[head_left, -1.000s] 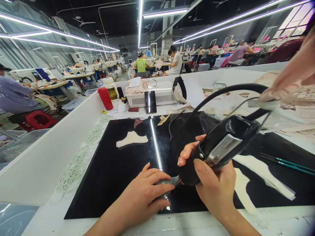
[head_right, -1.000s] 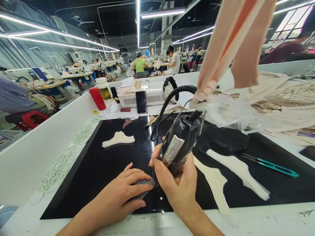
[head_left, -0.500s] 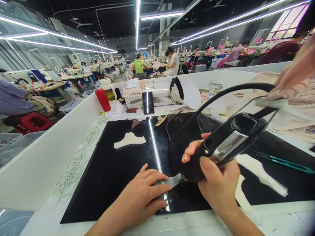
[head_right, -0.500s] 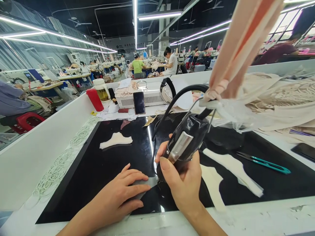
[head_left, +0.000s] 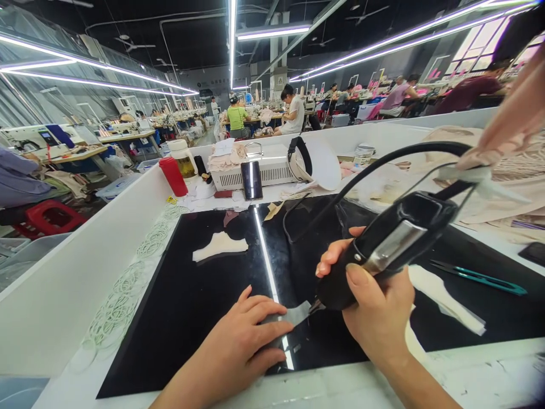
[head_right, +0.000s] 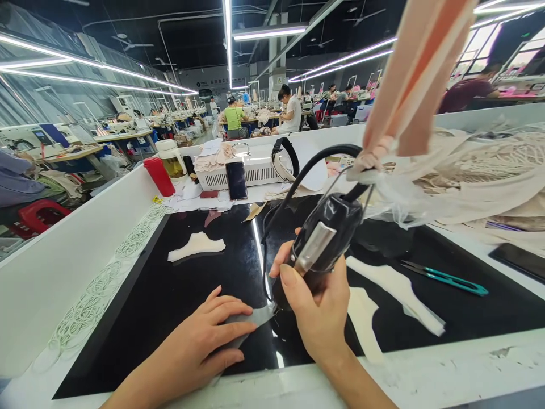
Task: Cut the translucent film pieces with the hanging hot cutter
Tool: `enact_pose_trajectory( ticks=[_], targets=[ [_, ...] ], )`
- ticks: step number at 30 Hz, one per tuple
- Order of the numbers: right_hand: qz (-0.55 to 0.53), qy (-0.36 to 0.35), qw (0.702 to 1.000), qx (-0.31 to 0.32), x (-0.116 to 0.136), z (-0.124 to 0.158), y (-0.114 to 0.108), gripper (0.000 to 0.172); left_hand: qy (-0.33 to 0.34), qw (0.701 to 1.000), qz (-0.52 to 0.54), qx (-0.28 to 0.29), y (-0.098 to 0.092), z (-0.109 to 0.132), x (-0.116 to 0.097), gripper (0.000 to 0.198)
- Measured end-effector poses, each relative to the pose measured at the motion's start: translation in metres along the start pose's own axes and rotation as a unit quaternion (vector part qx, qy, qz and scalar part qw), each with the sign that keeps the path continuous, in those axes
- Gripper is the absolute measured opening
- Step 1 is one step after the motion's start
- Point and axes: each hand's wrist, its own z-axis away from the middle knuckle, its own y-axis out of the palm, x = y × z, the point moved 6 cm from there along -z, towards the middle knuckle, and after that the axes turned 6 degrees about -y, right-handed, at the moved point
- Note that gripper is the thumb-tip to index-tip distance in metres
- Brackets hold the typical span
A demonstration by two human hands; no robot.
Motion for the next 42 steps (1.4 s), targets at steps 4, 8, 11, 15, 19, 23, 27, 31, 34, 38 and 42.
enact_pose_trajectory(
  ticks=[4, 8, 11, 15, 19, 23, 27, 31, 34, 38, 42],
  targets=[
    [0.003, -0.006, 1.000, -0.001, -0.001, -0.001, -0.003, 0.033, 0.003, 1.000, 0.004, 0.000, -0.001, -0.001, -0.001, 0.039],
    [0.015, -0.004, 1.000, -0.003, -0.002, -0.001, -0.002, 0.031, 0.003, 1.000, 0.003, -0.002, 0.000, -0.001, -0.001, 0.039],
    [0.019, 0.001, 1.000, -0.002, -0.003, -0.002, -0.001, 0.030, 0.002, 1.000, 0.007, 0.003, 0.002, 0.002, 0.002, 0.041],
    [0.028, -0.004, 1.000, -0.006, -0.001, -0.006, -0.003, 0.034, -0.024, 0.997, 0.039, -0.058, -0.001, 0.004, 0.014, 0.035],
    [0.086, -0.019, 0.996, 0.028, 0.002, -0.013, -0.004, 0.034, -0.117, 0.977, 0.037, -0.177, -0.007, 0.004, 0.035, 0.030],
    [0.222, -0.052, 0.973, 0.046, 0.008, -0.020, -0.008, 0.037, -0.137, 0.974, 0.027, -0.181, -0.003, 0.000, 0.038, 0.020],
    [0.264, -0.152, 0.950, -0.064, 0.026, -0.013, -0.023, 0.048, -0.141, 0.972, 0.062, -0.176, -0.003, -0.001, 0.035, 0.009],
    [0.277, -0.243, 0.923, 0.112, 0.025, 0.006, 0.000, 0.020, -0.148, 0.963, 0.134, -0.180, -0.004, 0.000, 0.035, 0.011],
    [0.322, -0.231, 0.856, 0.332, -0.005, 0.026, 0.030, 0.030, -0.177, 0.937, 0.242, -0.181, -0.007, 0.001, 0.040, 0.006],
    [0.306, -0.137, 0.842, 0.423, -0.045, 0.034, 0.047, 0.014, -0.226, 0.887, 0.372, -0.155, -0.013, 0.001, 0.052, 0.012],
    [0.299, -0.020, 0.849, 0.434, -0.071, 0.024, 0.060, 0.018, -0.242, 0.858, 0.422, -0.165, -0.026, 0.002, 0.073, 0.031]
  ],
)
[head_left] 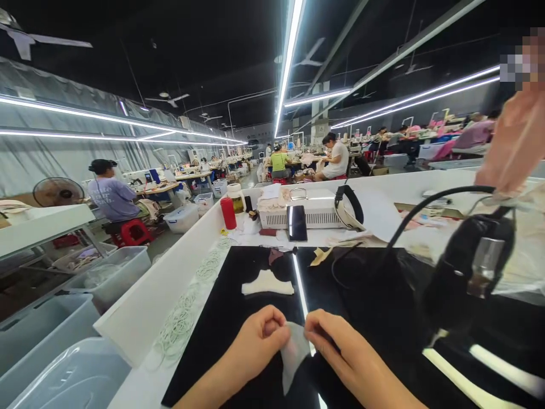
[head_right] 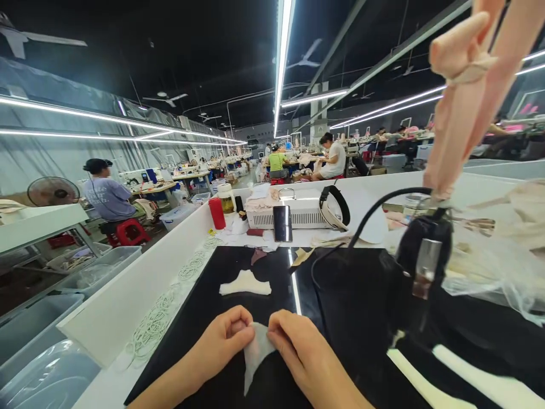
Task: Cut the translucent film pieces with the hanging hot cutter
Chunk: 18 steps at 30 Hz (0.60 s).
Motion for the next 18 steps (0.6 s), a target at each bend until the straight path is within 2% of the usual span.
enact_pose_trajectory(
  ticks=[4, 8, 13, 15, 18],
  targets=[
    [0.006, 0.015, 1.000, -0.011, -0.006, -0.031, 0.004, 0.021, -0.017, 0.999, 0.035, -0.001, -0.020, -0.016, 0.003, 0.044],
    [0.040, 0.021, 0.998, -0.044, -0.019, -0.063, 0.012, 0.020, 0.010, 0.997, 0.004, -0.071, -0.049, -0.041, -0.002, 0.039],
    [0.111, 0.032, 0.992, -0.050, -0.037, -0.092, 0.027, 0.015, 0.055, 0.978, -0.131, -0.152, -0.082, -0.074, -0.007, 0.023],
    [0.152, 0.038, 0.987, -0.043, -0.042, -0.099, 0.034, 0.014, 0.069, 0.962, -0.202, -0.169, -0.088, -0.082, -0.008, 0.021],
    [0.215, 0.046, 0.975, -0.024, -0.049, -0.102, 0.042, 0.016, 0.073, 0.935, -0.302, -0.173, -0.087, -0.088, -0.007, 0.026]
  ],
)
